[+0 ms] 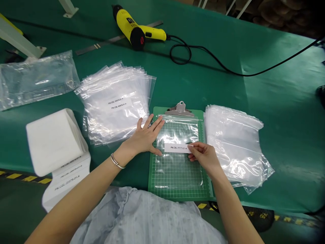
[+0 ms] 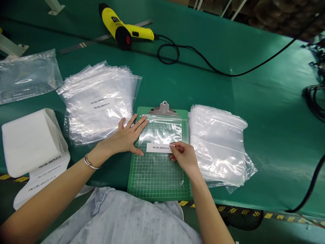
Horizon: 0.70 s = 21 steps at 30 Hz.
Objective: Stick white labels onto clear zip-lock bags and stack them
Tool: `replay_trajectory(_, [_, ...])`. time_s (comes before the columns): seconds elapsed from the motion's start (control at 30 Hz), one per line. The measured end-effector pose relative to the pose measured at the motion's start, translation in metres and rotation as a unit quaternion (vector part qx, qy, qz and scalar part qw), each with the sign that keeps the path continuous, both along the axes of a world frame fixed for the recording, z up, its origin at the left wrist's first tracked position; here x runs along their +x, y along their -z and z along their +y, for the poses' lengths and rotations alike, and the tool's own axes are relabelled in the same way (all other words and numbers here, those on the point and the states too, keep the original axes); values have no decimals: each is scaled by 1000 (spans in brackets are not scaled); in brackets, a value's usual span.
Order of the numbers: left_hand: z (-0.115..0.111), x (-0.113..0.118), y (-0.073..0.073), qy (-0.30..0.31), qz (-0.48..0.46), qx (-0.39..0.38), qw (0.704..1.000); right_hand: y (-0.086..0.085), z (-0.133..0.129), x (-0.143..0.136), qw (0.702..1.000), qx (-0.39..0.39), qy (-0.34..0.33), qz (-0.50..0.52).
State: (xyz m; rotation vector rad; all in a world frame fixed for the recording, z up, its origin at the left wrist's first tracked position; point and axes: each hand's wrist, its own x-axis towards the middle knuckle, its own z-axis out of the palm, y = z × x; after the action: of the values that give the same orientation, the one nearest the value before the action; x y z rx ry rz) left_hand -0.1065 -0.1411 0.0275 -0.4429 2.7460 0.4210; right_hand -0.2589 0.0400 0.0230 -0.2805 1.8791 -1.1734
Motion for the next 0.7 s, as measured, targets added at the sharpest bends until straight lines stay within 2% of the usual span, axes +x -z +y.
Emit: replay_trajectory(0.7, [-2,0,3,0,-8,-1,1000,-2,4,-3,1000,-3,-16,-4])
